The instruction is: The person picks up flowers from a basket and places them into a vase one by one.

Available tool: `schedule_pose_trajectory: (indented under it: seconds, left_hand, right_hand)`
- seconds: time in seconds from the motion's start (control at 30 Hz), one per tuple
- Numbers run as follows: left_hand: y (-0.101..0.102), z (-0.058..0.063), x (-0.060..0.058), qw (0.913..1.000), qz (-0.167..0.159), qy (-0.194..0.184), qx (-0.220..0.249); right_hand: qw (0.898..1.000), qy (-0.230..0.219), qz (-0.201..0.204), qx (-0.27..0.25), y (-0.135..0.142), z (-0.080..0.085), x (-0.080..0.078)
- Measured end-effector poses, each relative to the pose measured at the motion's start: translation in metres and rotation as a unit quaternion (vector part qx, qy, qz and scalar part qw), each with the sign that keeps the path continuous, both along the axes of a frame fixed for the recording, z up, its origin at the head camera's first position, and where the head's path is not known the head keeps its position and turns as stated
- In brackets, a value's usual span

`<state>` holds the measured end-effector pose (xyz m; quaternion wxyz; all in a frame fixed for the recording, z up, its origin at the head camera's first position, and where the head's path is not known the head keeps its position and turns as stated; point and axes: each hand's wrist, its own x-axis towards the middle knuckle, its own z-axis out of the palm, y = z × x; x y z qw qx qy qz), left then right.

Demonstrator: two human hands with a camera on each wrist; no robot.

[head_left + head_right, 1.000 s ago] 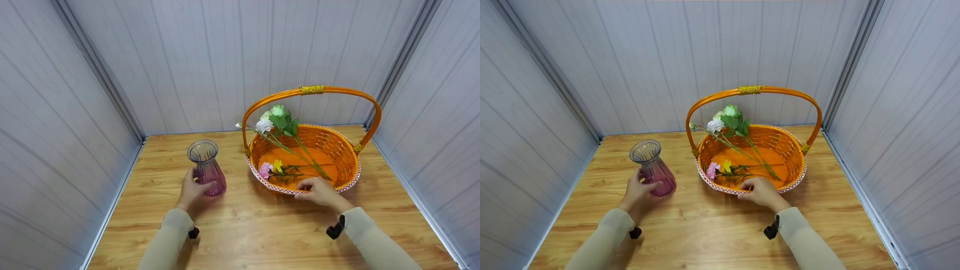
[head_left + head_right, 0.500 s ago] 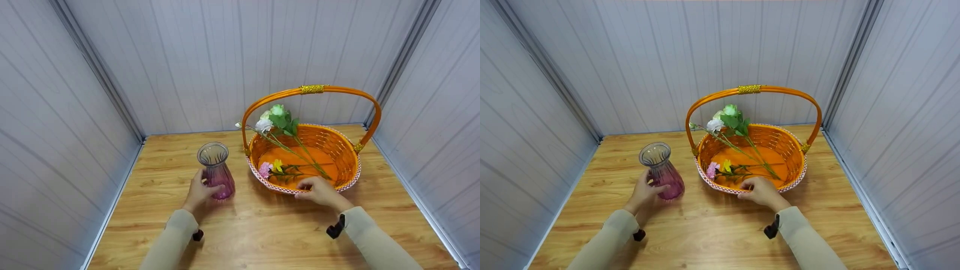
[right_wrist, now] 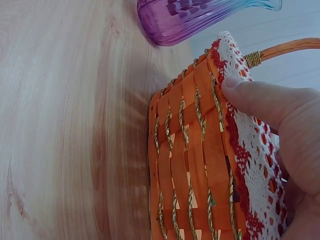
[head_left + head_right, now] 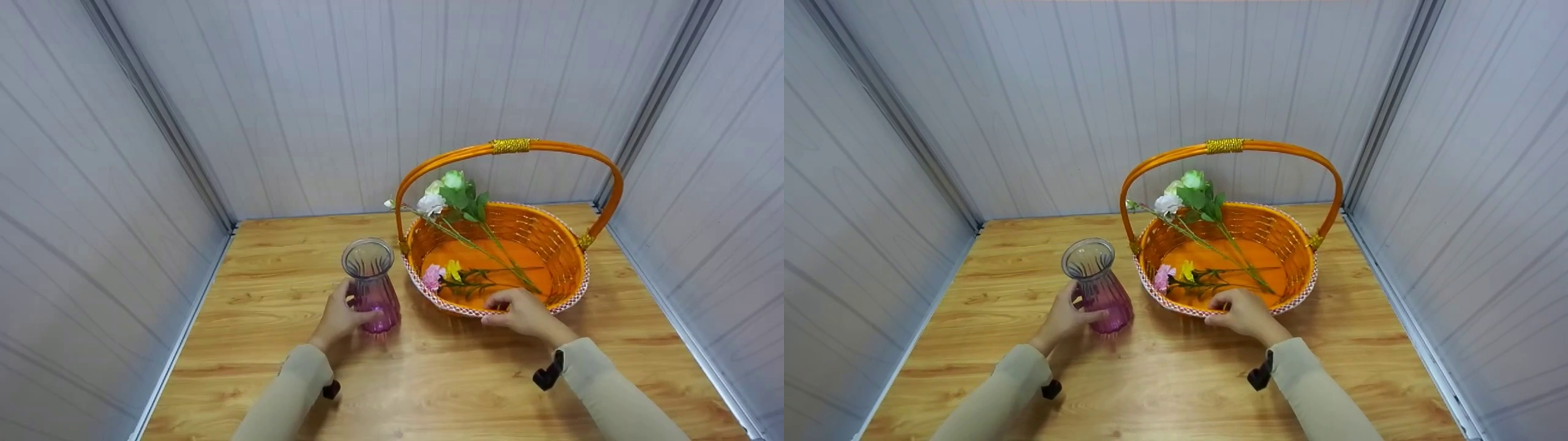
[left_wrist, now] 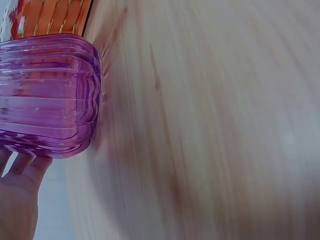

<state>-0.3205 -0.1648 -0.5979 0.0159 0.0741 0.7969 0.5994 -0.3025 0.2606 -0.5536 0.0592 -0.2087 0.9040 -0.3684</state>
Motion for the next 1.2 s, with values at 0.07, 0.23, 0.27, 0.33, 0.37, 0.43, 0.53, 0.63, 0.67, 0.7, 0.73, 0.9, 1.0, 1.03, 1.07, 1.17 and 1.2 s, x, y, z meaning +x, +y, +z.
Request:
schedule_pose_trajectory:
  seconds: [0.07, 0.23, 0.27, 0.33, 0.37, 0.43, 0.53, 0.63, 0.67, 0.7, 0.73, 0.9, 1.0, 1.03, 1.07, 1.17, 1.2]
  left_hand:
    - [0.003, 0.0, 0.001, 1.0, -0.008, 0.004, 0.0]
    - [0.011, 0.0, 0.005, 0.9996, -0.028, 0.009, 0.007]
    - [0.013, -0.001, 0.006, 0.9994, -0.032, 0.008, 0.009]
    - [0.016, -0.001, 0.007, 0.9991, -0.039, 0.009, 0.012]
    - [0.017, -0.001, 0.007, 0.9989, -0.043, 0.011, 0.013]
    - [0.019, -0.002, 0.008, 0.9984, -0.053, 0.015, 0.013]
    - [0.022, -0.002, 0.01, 0.9975, -0.067, 0.018, 0.012]
    - [0.025, -0.002, 0.011, 0.9967, -0.079, 0.016, 0.01]
    - [0.026, -0.002, 0.011, 0.9963, -0.084, 0.016, 0.012]
    - [0.027, -0.002, 0.012, 0.9959, -0.088, 0.014, 0.012]
    - [0.028, -0.002, 0.012, 0.9956, -0.092, 0.014, 0.013]
    - [0.033, -0.001, 0.014, 0.9942, -0.107, 0.016, 0.004]
    - [0.035, -0.001, 0.015, 0.9937, -0.111, 0.013, 0.002]
    - [0.036, -0.001, 0.016, 0.9936, -0.112, 0.01, 0.004]
    - [0.036, -0.001, 0.017, 0.9935, -0.113, 0.01, 0.006]
    - [0.038, 0.0, 0.019, 0.9929, -0.118, 0.007, 0.013]
    - [0.038, 0.0, 0.02, 0.9927, -0.12, 0.007, 0.013]
  right_hand:
    - [1.0, -0.001, 0.002, 0.0, 0.0, 0.0, 0.0]
    - [1.0, -0.001, 0.004, -0.002, 0.001, 0.0, 0.0]
    - [1.0, -0.001, 0.004, -0.002, 0.001, 0.0, 0.0]
    - [1.0, 0.0, 0.002, -0.001, 0.001, 0.0, 0.0]
    - [1.0, 0.0, 0.002, 0.0, 0.001, 0.0, 0.0]
    - [1.0, -0.001, 0.002, 0.0, 0.001, 0.0, 0.0]
    - [1.0, -0.002, 0.003, -0.001, 0.001, 0.0, 0.0]
    - [1.0, -0.002, 0.003, -0.002, 0.0, -0.001, 0.0]
    - [1.0, -0.003, 0.003, -0.002, 0.0, -0.001, 0.0]
    - [1.0, -0.002, 0.002, -0.001, 0.0, -0.001, 0.0]
    - [1.0, -0.002, 0.001, -0.001, 0.0, -0.001, 0.0]
    - [1.0, 0.0, -0.003, 0.005, 0.001, -0.001, -0.001]
    - [1.0, -0.002, -0.002, 0.004, 0.001, -0.001, -0.001]
    - [1.0, -0.003, -0.001, 0.002, 0.001, -0.001, -0.001]
    - [1.0, -0.004, 0.0, 0.001, 0.001, -0.001, -0.001]
    - [1.0, -0.006, 0.002, -0.003, 0.001, -0.001, -0.001]
    - [1.0, -0.006, 0.003, -0.004, 0.001, -0.001, -0.001]
